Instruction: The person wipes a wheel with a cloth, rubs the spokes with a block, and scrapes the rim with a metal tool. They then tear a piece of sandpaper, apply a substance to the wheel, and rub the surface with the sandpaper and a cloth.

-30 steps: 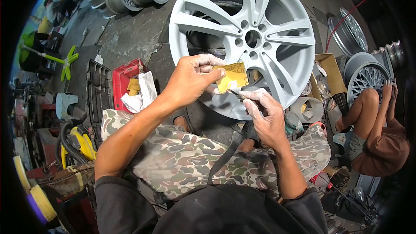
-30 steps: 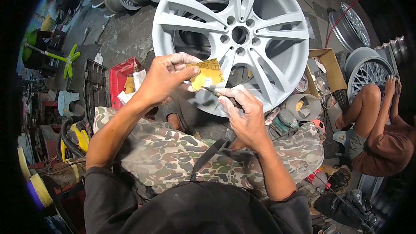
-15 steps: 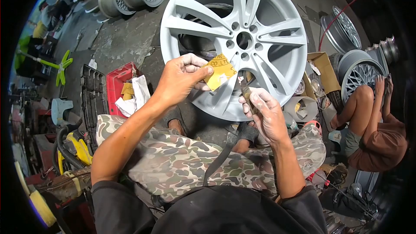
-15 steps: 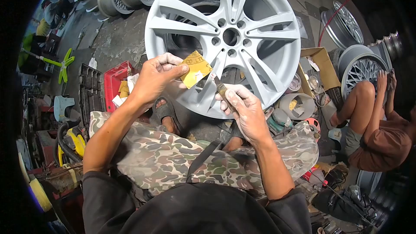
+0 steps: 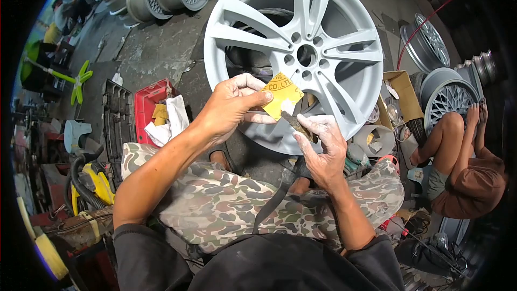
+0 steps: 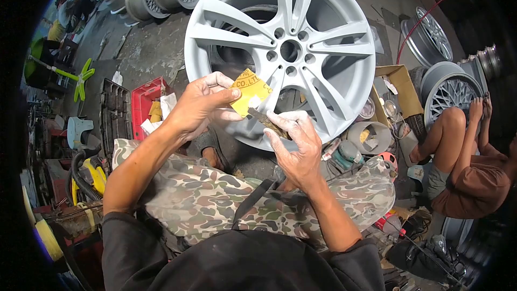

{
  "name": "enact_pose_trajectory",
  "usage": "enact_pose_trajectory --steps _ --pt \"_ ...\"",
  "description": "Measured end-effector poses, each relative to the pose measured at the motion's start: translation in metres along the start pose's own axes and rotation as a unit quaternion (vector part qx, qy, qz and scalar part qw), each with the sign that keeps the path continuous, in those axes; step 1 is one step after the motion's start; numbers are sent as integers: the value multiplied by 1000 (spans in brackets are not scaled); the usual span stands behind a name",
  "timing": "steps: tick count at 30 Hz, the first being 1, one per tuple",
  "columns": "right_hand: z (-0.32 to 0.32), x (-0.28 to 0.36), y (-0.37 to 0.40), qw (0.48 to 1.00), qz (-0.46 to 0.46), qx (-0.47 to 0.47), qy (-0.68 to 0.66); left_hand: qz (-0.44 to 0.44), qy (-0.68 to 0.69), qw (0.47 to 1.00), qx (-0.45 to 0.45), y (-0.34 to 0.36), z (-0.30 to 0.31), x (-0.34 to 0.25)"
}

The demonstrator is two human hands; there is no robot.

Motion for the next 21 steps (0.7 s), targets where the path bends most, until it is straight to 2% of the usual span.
enact_pose_trajectory --steps 6,8,9,11,15,21 --pt "2 2 -2 1000 -12 22 12 -28 -51 998 -11 1 4 -10" --pt "3 3 -3 999 -29 32 12 -98 -117 988 -18 2 3 -21" --pt "5 5 -5 999 -30 18 16 -98 -117 988 -19 2 2 -20" --pt "7 7 -7 999 -33 5 21 -151 -146 978 -8 4 -1 -20" --pt "5 7 -6 999 -34 12 23 -174 -173 969 18 6 -10 -16" --pt "6 5 -8 999 -34 14 25 -178 -165 970 9 4 -7 -18"
Point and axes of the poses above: each hand's wrist, its own y-axis away from the middle knuckle, its own z-axis out of the back of the hand, x = y × z, the point moved 5 cm from there along -y, towards the middle knuckle, and after that the axes turned 3 degrees about y, right-handed, at the moved point
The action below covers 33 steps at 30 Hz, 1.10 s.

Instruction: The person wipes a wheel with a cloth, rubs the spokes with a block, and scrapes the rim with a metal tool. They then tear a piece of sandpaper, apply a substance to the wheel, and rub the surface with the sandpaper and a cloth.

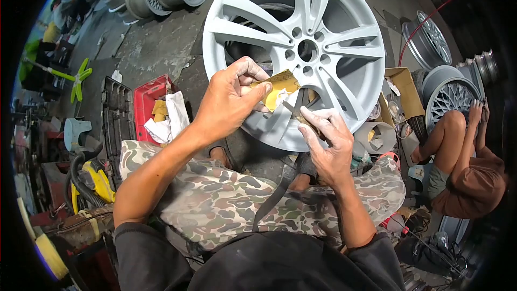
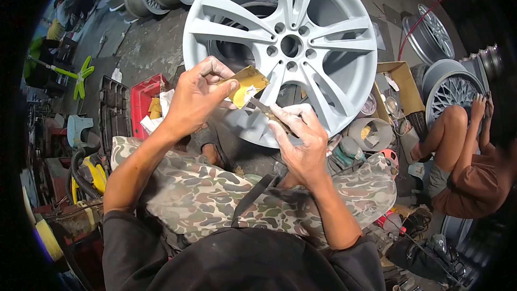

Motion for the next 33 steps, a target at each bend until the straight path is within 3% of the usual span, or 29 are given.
enact_pose_trajectory --steps 8,12,15,19,24,26,33 --pt "0 -1 -1 999 -31 11 -31 21 32 999 16 -3 -3 2" --pt "-1 0 -1 999 4 22 -26 36 16 999 14 -2 -4 0" --pt "0 -8 0 992 -82 15 -95 34 40 999 13 -2 -3 -1" --pt "-6 -7 2 996 -41 37 -68 34 27 999 20 -2 -4 0" --pt "-1 -12 1 993 -66 34 -89 40 25 999 16 -2 -3 -2" --pt "-8 -16 3 973 -142 42 -177 56 21 998 35 -1 -5 -1" --pt "-16 -20 7 937 -218 111 -248 48 24 998 37 1 -11 -4"
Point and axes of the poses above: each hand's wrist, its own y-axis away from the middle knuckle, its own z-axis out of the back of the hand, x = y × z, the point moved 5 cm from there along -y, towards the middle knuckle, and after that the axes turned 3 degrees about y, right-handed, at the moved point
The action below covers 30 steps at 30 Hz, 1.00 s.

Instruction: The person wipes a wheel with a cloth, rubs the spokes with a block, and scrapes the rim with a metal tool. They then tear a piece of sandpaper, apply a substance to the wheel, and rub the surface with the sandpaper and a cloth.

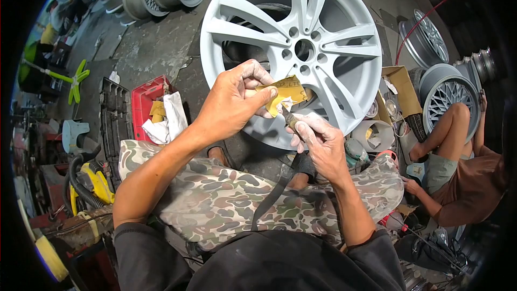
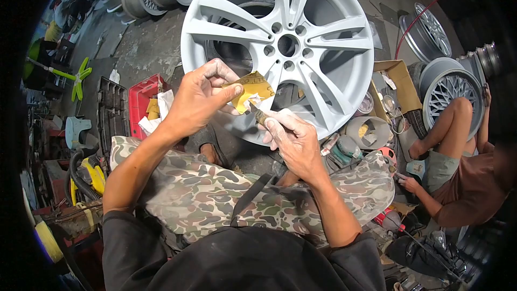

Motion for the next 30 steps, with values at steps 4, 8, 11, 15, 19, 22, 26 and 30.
enact_pose_trajectory --steps 4,8,11,15,19,22,26,30 --pt "0 -2 2 999 7 31 -23 -2 3 1000 -4 -2 4 2" --pt "7 14 2 982 144 -48 115 23 71 997 1 -3 6 7" --pt "2 23 5 950 233 -104 178 79 133 988 -9 -2 4 13" --pt "0 19 8 932 254 -135 221 99 149 983 -34 -3 5 12" --pt "2 18 9 936 246 -128 217 85 135 987 -33 -3 9 13" --pt "6 17 9 932 247 -109 242 59 106 992 -12 -2 10 7" --pt "6 25 6 932 251 -118 232 -11 24 999 -40 -3 8 3" --pt "2 24 8 940 225 -92 240 -72 -28 996 -33 -2 4 4"
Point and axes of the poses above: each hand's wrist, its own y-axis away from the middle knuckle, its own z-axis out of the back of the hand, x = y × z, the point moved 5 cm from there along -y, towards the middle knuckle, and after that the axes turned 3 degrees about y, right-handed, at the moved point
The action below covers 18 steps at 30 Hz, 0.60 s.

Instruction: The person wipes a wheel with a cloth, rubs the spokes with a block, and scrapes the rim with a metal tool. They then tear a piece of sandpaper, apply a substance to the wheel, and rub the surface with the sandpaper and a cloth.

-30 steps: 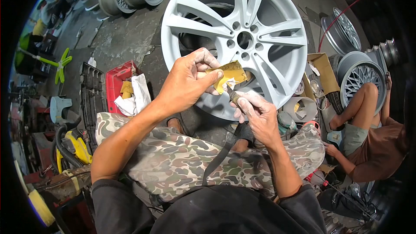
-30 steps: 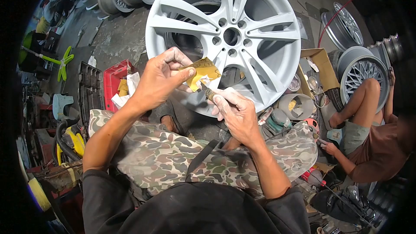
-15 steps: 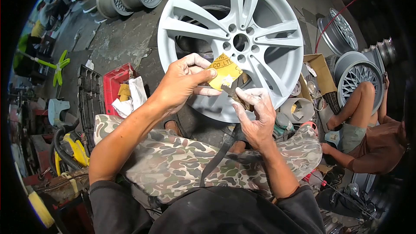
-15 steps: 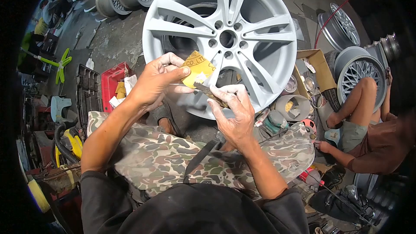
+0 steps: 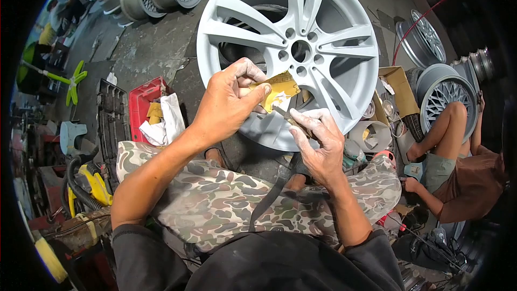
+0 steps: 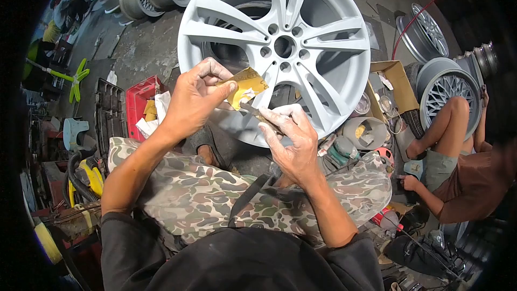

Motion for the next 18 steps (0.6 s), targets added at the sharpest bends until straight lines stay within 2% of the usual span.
enact_pose_trajectory --steps 6,8,12,17,18 --pt "2 -2 -4 1000 -15 -14 -22 37 -1 999 3 1 2 2" --pt "-1 -1 -2 999 -23 12 -26 25 -12 1000 8 0 1 4" --pt "4 -8 -3 999 -21 -17 -44 28 1 1000 0 -1 1 2" --pt "-2 -6 -1 998 -25 14 -51 18 -22 1000 10 -2 -1 0" --pt "-1 -10 0 995 -54 7 -80 26 -6 1000 7 -2 0 1"
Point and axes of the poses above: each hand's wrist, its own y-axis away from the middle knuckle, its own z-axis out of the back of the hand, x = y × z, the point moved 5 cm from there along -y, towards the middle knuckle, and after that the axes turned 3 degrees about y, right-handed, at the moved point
